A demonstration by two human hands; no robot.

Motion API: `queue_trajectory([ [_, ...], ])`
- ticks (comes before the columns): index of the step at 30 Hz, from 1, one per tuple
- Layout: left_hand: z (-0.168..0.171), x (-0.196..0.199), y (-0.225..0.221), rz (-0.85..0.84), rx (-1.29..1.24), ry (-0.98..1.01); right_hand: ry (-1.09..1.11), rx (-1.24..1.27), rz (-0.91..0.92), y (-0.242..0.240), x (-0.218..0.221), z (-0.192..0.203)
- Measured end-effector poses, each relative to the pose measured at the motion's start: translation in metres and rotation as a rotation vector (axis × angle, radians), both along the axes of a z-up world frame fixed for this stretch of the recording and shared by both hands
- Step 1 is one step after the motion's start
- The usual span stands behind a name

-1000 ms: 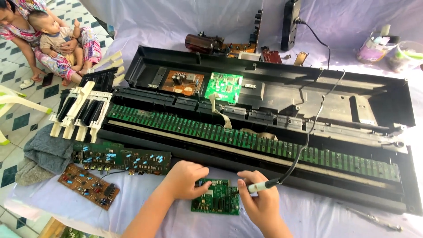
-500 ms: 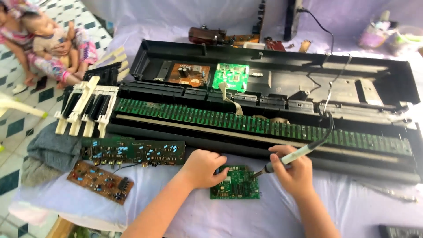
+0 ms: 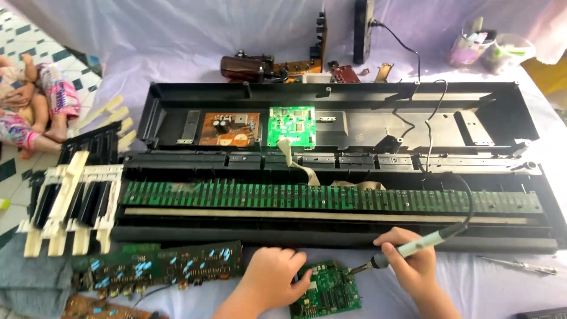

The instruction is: Soldering electronic components on a circuit board during a keyboard repair.

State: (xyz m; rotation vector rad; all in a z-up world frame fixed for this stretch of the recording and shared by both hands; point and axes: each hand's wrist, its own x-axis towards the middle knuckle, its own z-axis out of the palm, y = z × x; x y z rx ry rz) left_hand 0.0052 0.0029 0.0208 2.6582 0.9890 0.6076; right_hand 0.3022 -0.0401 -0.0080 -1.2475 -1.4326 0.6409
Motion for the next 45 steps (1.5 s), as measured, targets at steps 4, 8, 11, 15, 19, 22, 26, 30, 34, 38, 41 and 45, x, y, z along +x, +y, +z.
queue_trajectory([
  [4, -0.003, 0.003, 0.005, 0.023, 0.007, -0.011, -0.036, 0.027, 0.052, 0.004, 0.005, 0.001],
  [8, -0.005, 0.003, 0.0, 0.039, 0.032, 0.031, -0.064, -0.006, 0.069, 0.002, 0.009, 0.0],
  [11, -0.017, 0.0, -0.003, 0.027, 0.128, 0.001, 0.037, -0.012, 0.08, 0.002, 0.008, -0.004],
  [15, -0.034, -0.003, -0.002, 0.052, 0.163, 0.052, 0.027, 0.033, 0.013, 0.004, 0.001, -0.005],
  [19, -0.029, -0.005, -0.012, 0.08, 0.11, 0.041, 0.043, -0.054, 0.021, -0.002, -0.007, 0.006],
  [22, -0.031, -0.004, -0.016, 0.106, 0.111, -0.011, 0.05, -0.016, 0.038, 0.0, -0.005, 0.002],
  [26, -0.03, -0.005, -0.018, 0.109, 0.166, -0.04, 0.078, 0.018, 0.073, 0.001, -0.005, 0.0],
  [30, -0.03, -0.005, -0.014, 0.089, 0.205, -0.025, 0.09, 0.029, 0.079, 0.004, -0.006, -0.003],
  [34, -0.037, -0.006, -0.009, 0.078, 0.229, -0.024, 0.073, 0.033, 0.082, 0.007, -0.004, -0.007],
  [38, -0.035, -0.007, -0.01, 0.04, 0.197, -0.035, 0.052, 0.012, 0.081, 0.006, 0.0, -0.009],
  [41, -0.036, -0.005, -0.007, 0.032, 0.186, -0.022, 0.046, -0.018, 0.062, 0.006, 0.003, -0.007],
  [45, -0.042, -0.003, -0.003, 0.06, 0.21, 0.022, 0.07, -0.02, 0.098, 0.007, 0.014, -0.007],
])
